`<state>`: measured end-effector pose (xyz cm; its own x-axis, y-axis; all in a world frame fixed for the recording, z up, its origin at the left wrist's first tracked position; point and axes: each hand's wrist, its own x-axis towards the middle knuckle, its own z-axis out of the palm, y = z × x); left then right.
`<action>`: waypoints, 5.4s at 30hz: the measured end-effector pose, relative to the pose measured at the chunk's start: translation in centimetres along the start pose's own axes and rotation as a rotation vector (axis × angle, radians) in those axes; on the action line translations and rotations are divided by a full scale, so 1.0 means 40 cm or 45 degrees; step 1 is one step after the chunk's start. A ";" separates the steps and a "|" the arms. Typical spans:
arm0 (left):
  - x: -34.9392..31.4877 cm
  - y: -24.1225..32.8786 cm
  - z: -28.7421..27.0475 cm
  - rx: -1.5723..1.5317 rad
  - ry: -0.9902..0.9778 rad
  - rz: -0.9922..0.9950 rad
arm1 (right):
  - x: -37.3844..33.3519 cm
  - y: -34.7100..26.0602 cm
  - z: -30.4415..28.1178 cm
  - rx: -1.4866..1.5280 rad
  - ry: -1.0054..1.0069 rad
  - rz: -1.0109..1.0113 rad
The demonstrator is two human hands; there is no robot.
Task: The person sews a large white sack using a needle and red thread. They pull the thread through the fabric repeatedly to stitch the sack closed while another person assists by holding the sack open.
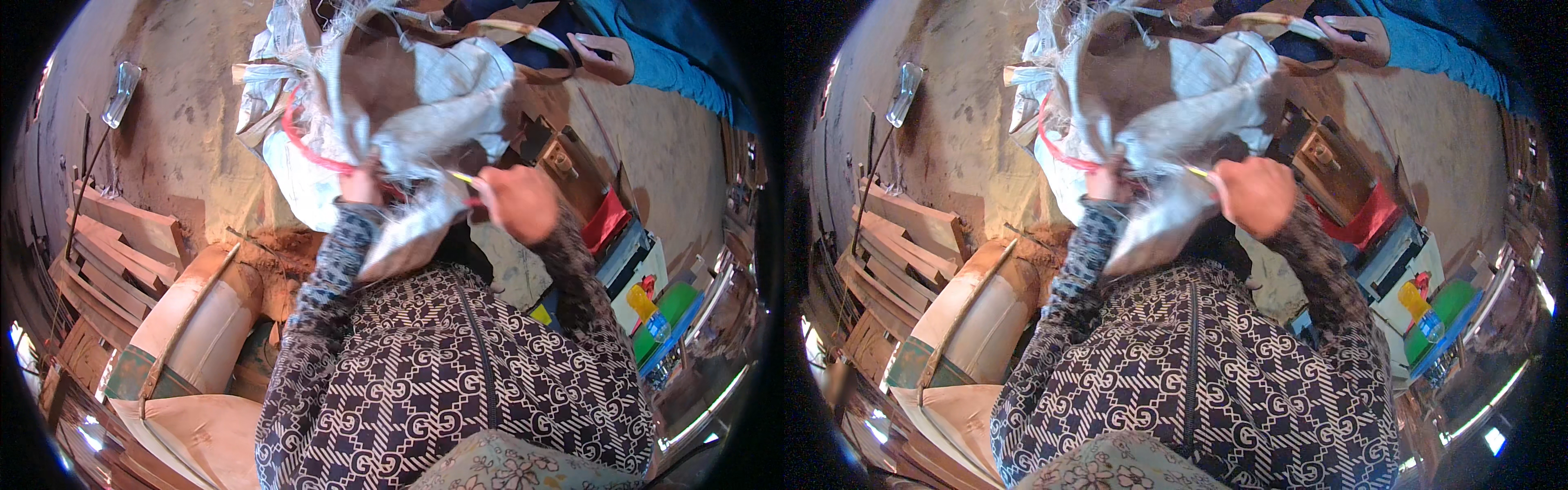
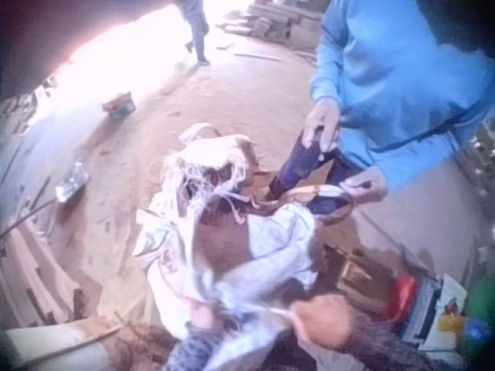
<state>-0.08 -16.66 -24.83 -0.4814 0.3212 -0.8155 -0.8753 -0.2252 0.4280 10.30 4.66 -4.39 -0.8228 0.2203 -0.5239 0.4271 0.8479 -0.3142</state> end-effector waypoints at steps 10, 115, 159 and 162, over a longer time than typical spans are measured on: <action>-0.078 0.058 0.023 0.040 -0.314 0.008 | -0.048 0.021 0.187 0.652 0.135 -0.107; -0.032 0.152 0.254 0.170 -0.560 0.039 | -0.064 0.011 0.245 1.274 1.225 0.175; -0.153 0.377 0.419 0.463 -1.098 0.739 | -0.171 -0.002 0.310 1.144 1.040 0.328; -0.140 0.302 0.568 0.392 -1.182 0.287 | -0.246 -0.006 0.450 1.103 0.706 0.177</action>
<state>-9.02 -0.28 -6.24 -0.3683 0.9202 -0.1325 -0.6699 -0.1639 0.7241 25.02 -6.40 -13.39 -0.7089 0.6668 -0.2299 0.4739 0.2089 -0.8554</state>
